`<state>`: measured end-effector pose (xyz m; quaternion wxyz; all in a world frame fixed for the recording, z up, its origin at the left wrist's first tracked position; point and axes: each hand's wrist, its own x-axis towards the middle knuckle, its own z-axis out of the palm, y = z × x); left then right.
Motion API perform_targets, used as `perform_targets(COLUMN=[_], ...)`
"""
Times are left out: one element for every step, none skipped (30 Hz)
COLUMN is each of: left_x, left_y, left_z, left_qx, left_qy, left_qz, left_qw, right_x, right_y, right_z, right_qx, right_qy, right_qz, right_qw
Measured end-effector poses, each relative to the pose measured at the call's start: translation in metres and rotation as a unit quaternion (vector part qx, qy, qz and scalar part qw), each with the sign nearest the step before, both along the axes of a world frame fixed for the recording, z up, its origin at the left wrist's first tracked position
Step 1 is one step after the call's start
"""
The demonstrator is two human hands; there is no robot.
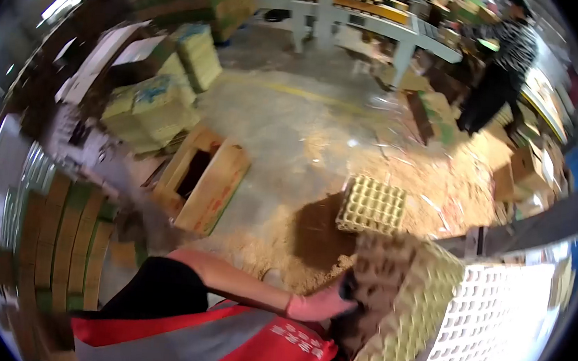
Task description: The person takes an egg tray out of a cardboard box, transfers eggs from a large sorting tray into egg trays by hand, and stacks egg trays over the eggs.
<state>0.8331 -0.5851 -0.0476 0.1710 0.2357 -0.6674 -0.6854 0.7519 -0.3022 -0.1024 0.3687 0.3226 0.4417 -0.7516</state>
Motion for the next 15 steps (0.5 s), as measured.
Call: perform_targets(left_x=[0.0,0.007,0.017,0.031,0.038,0.038,0.034,0.03,0.027,0.024,0.022,0.019,0.016,0.007,-0.004], left_y=[-0.01,-0.034,-0.067,-0.084,-0.101,-0.116,-0.128,-0.136,-0.151,-0.166,-0.183,-0.199,-0.214,-0.227,-0.249], left_z=[-0.014,-0.008,-0.001,-0.012,-0.023,-0.017,-0.006,0.007,0.006,0.004,0.004,0.004,0.005,0.004,-0.003], left_qx=[-0.028,0.039,0.083,-0.021,-0.115,0.069,0.249,0.277,0.275,0.272,0.212,0.059,-0.152,-0.284,-0.225], left_qy=[0.06,-0.107,-0.273,-0.19,-0.096,-0.108,-0.131,-0.084,-0.071,-0.057,-0.049,-0.055,-0.07,-0.074,-0.052], left_qz=[0.044,-0.054,-0.155,-0.162,-0.159,-0.093,-0.016,0.032,0.056,0.079,0.054,-0.016,-0.072,-0.096,-0.084], left_qw=[0.997,0.992,0.946,0.968,0.976,0.987,0.96,0.957,0.957,0.957,0.975,0.997,0.983,0.951,0.969], right_x=[0.012,0.024,0.033,0.04,0.037,0.031,0.02,0.011,-0.001,-0.012,-0.027,-0.048,-0.061,-0.073,-0.095], right_y=[-0.006,-0.019,-0.036,-0.058,-0.084,-0.117,-0.145,-0.169,-0.192,-0.216,-0.234,-0.242,-0.255,-0.269,-0.286], right_z=[0.006,0.012,0.018,0.023,0.03,0.045,0.055,0.066,0.079,0.091,0.099,0.07,0.062,0.055,0.033], right_qx=[-0.024,-0.051,-0.08,-0.103,-0.124,-0.12,-0.117,-0.117,-0.123,-0.129,-0.141,-0.145,-0.135,-0.12,-0.165], right_qy=[-0.019,-0.038,-0.056,-0.066,-0.074,-0.07,-0.071,-0.051,-0.05,-0.048,-0.059,-0.066,-0.002,0.063,0.047], right_qz=[-0.003,-0.004,-0.002,0.001,0.01,0.02,0.039,0.059,0.072,0.086,0.097,0.114,0.156,0.192,0.17], right_qw=[1.0,0.998,0.995,0.992,0.989,0.99,0.99,0.99,0.989,0.987,0.984,0.981,0.979,0.972,0.97])
